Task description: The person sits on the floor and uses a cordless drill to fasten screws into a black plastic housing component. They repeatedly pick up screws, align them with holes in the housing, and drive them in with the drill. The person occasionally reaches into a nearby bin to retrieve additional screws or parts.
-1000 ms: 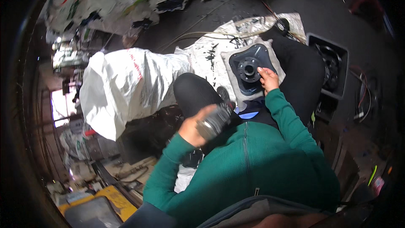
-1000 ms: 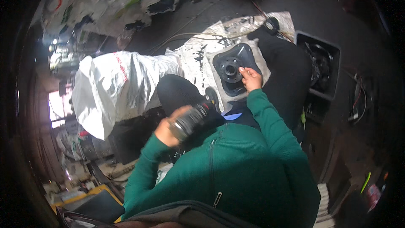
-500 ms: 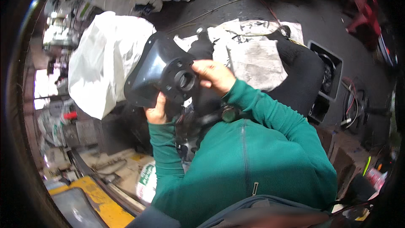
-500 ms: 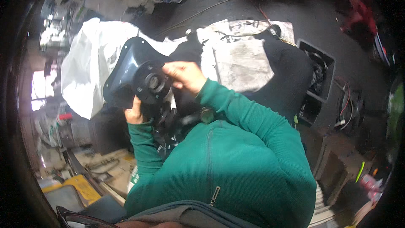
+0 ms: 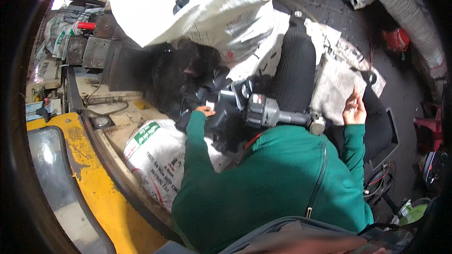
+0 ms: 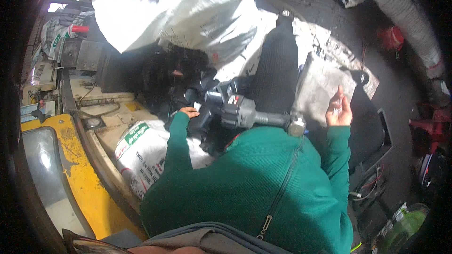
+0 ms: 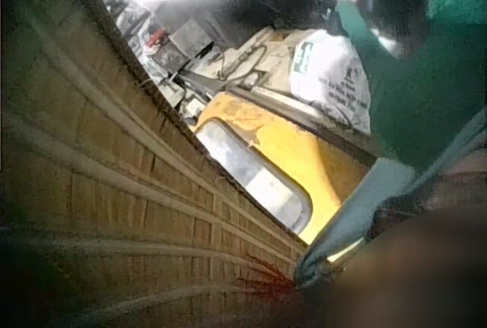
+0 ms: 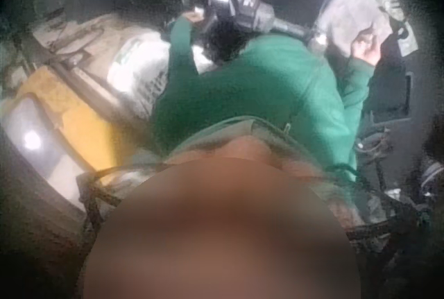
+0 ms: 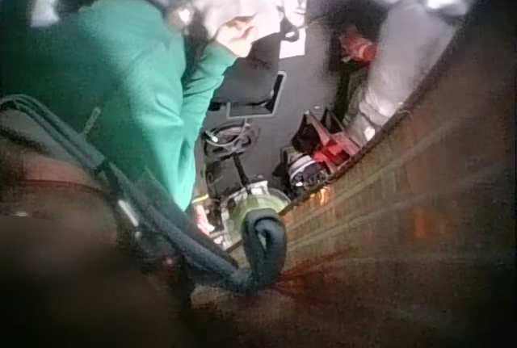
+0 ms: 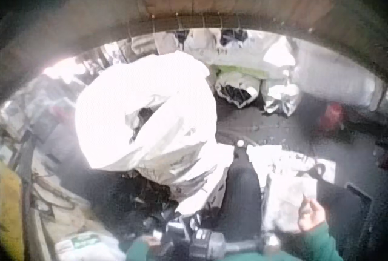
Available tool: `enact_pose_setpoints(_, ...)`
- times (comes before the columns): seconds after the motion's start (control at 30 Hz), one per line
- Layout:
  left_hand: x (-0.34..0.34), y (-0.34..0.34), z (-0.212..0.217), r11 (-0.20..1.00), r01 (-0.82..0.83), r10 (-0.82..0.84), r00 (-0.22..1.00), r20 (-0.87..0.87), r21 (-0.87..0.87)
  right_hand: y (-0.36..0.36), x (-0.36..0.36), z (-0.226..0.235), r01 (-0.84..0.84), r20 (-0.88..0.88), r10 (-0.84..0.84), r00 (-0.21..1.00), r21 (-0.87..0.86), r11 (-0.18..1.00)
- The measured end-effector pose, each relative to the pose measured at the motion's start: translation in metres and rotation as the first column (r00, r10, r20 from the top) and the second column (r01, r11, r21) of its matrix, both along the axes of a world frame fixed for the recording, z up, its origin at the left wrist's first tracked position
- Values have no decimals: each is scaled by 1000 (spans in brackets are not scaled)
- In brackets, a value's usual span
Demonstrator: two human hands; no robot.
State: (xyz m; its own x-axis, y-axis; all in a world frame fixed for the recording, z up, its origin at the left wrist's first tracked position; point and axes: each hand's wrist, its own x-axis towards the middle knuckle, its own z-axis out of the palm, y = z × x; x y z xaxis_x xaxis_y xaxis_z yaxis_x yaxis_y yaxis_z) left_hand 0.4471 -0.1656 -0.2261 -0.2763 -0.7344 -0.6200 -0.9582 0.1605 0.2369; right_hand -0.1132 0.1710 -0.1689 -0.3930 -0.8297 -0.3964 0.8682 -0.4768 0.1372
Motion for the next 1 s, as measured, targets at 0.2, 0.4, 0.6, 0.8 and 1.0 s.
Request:
enact_pose_setpoints(0.2, -103, -63, 297, 412, -763, -450, 305, -839, -498, -27, 15, -9, 147, 81, -194, 978, 396, 906)
enact_pose_setpoints(0.4, -260, -192, 370, 498, 295, -426, 902, 66, -815, -40, 33, 26, -33, 125, 70, 990, -279, 960)
enact_pose_setpoints(0.6, -206, -390, 216, 688, 179, -409, 896, -172, -704, 79, -2, 88, 519, -79, -566, 821, -309, 797)
enact_pose_setpoints(0.8, -184, -407, 216, 756, -32, -191, 944, -268, -653, 167, -28, 96, 753, -202, -762, 615, -138, 644)
enact_pose_setpoints(1.0, -180, -370, 254, 756, -73, -130, 957, -259, -651, 175, -48, 77, 710, -336, -666, 666, 14, 704)
